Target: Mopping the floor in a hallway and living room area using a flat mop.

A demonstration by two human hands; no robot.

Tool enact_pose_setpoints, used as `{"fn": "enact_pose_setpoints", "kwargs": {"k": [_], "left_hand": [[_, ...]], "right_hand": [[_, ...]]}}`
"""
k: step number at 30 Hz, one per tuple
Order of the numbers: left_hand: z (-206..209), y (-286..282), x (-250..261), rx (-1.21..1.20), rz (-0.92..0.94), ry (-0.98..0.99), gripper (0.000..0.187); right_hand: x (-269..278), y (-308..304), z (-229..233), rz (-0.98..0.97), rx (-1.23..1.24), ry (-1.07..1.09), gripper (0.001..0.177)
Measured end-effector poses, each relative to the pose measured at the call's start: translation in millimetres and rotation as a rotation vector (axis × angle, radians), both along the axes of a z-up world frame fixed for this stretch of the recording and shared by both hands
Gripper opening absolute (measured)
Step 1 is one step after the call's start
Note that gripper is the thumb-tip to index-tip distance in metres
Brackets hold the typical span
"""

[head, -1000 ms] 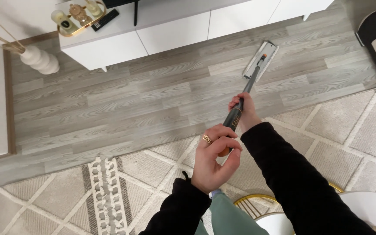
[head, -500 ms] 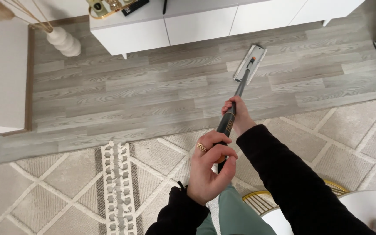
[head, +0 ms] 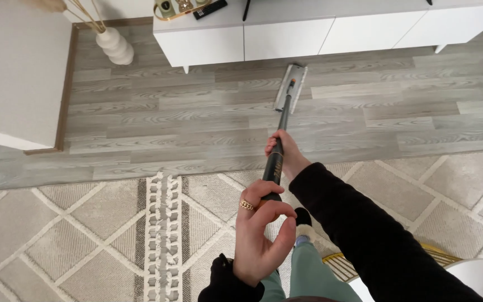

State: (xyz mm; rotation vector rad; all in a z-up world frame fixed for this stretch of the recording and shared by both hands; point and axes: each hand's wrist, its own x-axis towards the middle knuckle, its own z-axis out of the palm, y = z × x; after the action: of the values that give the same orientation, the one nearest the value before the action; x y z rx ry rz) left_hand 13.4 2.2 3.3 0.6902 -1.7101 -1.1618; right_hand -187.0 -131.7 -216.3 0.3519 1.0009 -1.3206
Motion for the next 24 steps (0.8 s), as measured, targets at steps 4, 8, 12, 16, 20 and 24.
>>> {"fn": "enact_pose_setpoints", "kwargs": {"k": [4,8,12,16,20,24], "left_hand": [[7,5,25,-0.038,0.072,-0.032,0.006],[14,9,48,-0.071,0.144,-0.073,0.008],[18,14,66,-0.06,0.194,-0.083,0.01],[16,21,80,-0.05,0.26,-0.099,0.011],[10,26,86,-0.065,0.295,-0.134,0.006],[-4,31,86,-0.14,0.334,-0.215,0.018]], "right_hand": [[44,-8,17,0.048,0.004,0.059,0.022],[87,-13,42,0.118,0.011,0.032,0.025],[119,-29,26,0.185,0.038,0.011,0.023],[152,-33,31,0.249,-0.031,-0.018,0.02],[176,-37,38,0.375,0.001,-0.017,0.018],[186,-23,54,0.48,-0.102,0.025,0.017]]}}
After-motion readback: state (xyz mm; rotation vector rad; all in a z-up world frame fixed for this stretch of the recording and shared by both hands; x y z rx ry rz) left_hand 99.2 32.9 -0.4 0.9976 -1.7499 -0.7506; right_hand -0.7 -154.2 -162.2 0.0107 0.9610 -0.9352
